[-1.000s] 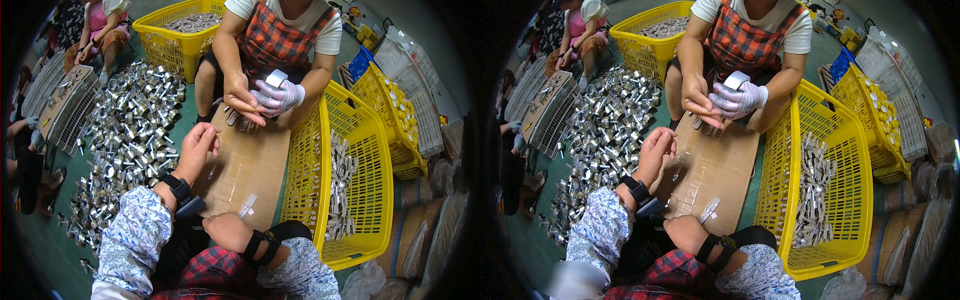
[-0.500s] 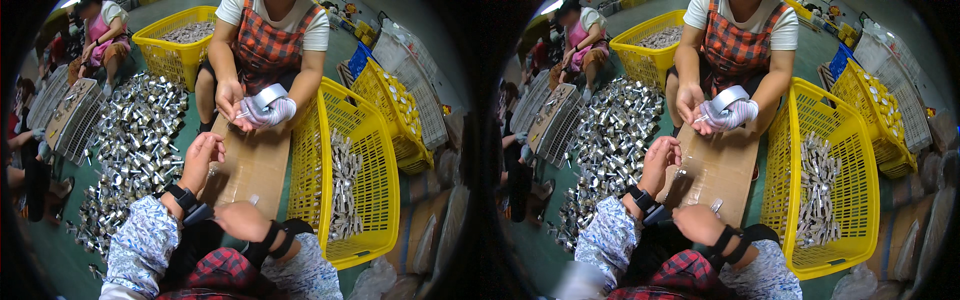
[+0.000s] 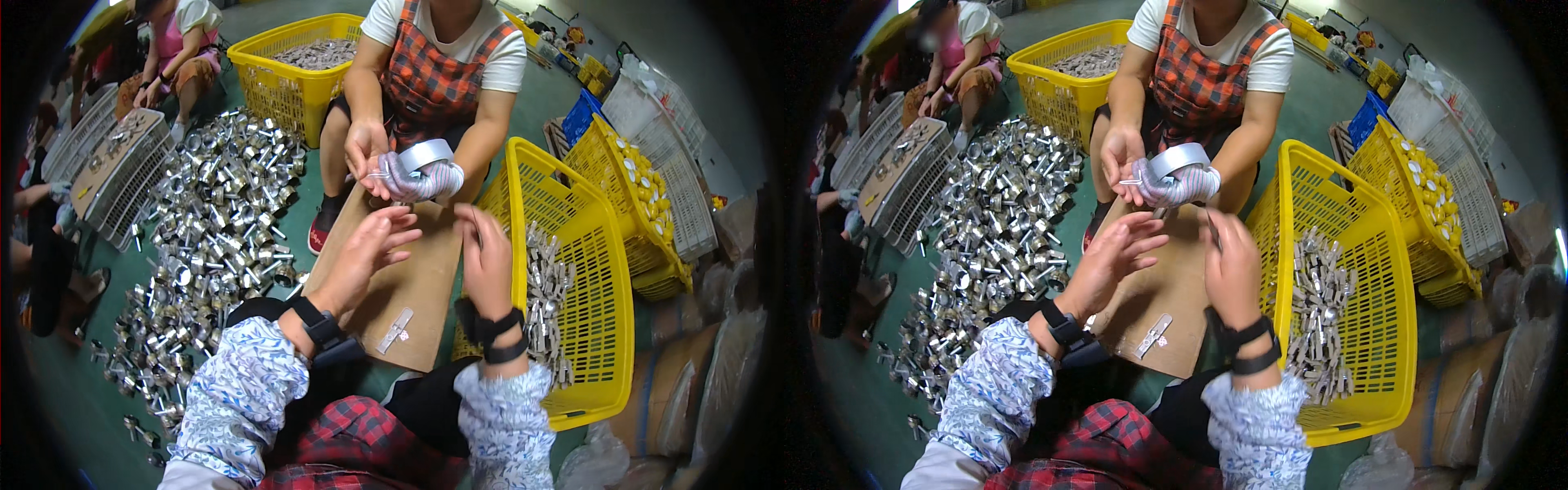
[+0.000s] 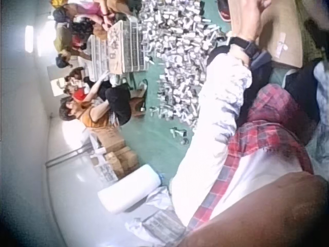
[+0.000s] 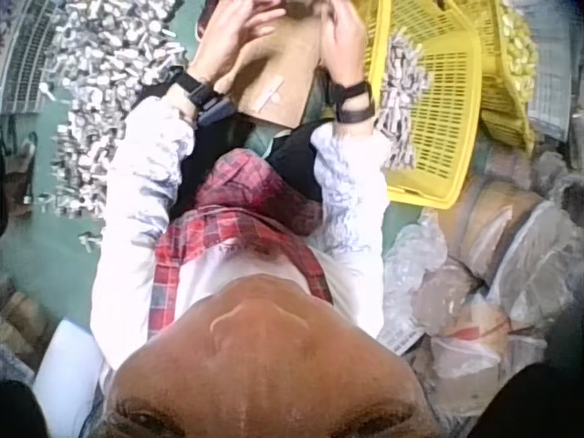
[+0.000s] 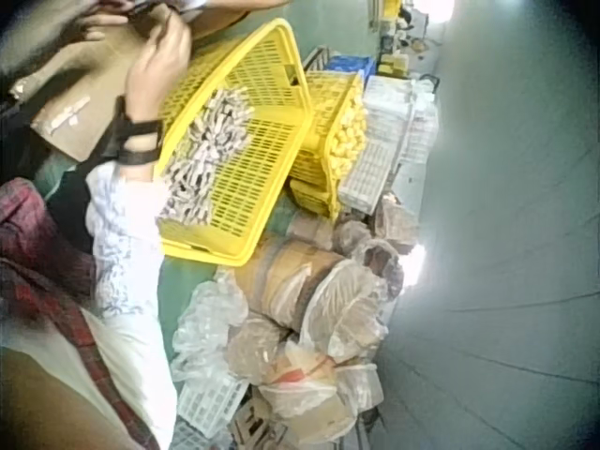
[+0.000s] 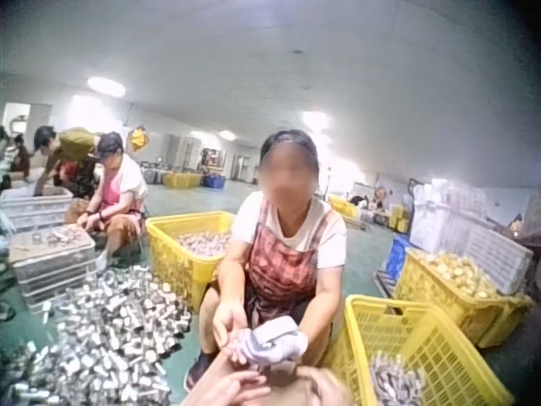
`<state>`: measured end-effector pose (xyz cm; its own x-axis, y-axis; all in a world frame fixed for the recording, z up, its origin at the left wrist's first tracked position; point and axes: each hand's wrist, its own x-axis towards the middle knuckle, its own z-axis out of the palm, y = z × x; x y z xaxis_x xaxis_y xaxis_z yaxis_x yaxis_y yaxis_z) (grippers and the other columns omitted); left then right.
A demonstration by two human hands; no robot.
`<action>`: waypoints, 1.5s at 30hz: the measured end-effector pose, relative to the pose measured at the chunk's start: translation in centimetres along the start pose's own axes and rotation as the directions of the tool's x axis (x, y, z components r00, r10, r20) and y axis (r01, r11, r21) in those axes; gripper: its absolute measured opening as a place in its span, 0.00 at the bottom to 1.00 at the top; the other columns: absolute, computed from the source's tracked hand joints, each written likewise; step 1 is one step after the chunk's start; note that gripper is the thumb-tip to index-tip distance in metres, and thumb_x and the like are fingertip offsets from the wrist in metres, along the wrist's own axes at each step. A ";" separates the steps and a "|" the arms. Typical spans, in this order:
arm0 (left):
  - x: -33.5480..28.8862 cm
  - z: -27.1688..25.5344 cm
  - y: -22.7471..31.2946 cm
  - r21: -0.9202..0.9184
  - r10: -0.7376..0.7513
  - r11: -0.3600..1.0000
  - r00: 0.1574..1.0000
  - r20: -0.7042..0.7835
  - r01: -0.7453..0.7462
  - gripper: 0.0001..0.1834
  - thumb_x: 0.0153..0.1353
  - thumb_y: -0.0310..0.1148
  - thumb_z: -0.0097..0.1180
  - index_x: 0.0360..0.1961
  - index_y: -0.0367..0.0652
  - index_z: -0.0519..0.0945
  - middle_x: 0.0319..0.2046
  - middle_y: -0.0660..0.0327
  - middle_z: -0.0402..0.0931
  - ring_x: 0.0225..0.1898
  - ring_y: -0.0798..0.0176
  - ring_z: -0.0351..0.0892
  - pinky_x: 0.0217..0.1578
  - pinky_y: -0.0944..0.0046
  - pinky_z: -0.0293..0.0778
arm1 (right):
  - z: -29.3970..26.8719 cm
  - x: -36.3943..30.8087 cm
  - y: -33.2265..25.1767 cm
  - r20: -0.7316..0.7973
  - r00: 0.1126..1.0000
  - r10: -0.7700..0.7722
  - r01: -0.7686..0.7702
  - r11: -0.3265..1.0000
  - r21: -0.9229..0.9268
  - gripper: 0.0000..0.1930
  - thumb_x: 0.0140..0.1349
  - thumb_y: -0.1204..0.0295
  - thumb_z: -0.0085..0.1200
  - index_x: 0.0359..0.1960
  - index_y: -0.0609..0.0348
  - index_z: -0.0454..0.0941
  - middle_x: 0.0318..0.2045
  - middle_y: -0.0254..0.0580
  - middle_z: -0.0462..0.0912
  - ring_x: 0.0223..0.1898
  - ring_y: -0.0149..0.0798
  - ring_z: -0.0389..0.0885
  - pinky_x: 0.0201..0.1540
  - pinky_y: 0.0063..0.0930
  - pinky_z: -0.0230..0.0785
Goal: Packing metal furniture or hardware parts into a cardboard box and sealing it with tape.
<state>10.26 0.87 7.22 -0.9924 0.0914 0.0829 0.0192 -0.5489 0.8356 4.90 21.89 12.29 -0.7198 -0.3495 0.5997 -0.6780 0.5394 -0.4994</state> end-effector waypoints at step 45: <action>-0.1 -8.7 0.5 -0.440 -0.044 0.896 0.997 0.058 0.065 0.22 0.78 0.36 0.48 0.69 0.40 0.69 0.52 0.56 0.79 0.47 0.64 0.85 0.48 0.65 0.84 | 12.7 -3.8 -8.9 0.153 0.977 0.151 -0.178 0.966 0.187 0.19 0.71 0.79 0.49 0.62 0.65 0.69 0.53 0.60 0.81 0.56 0.56 0.82 0.58 0.42 0.72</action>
<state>9.31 -6.65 2.84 -0.9835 0.1633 0.0777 -0.1006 -0.8511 0.5153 11.76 8.66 6.52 -0.8279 -0.3771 0.4151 -0.5546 0.4403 -0.7061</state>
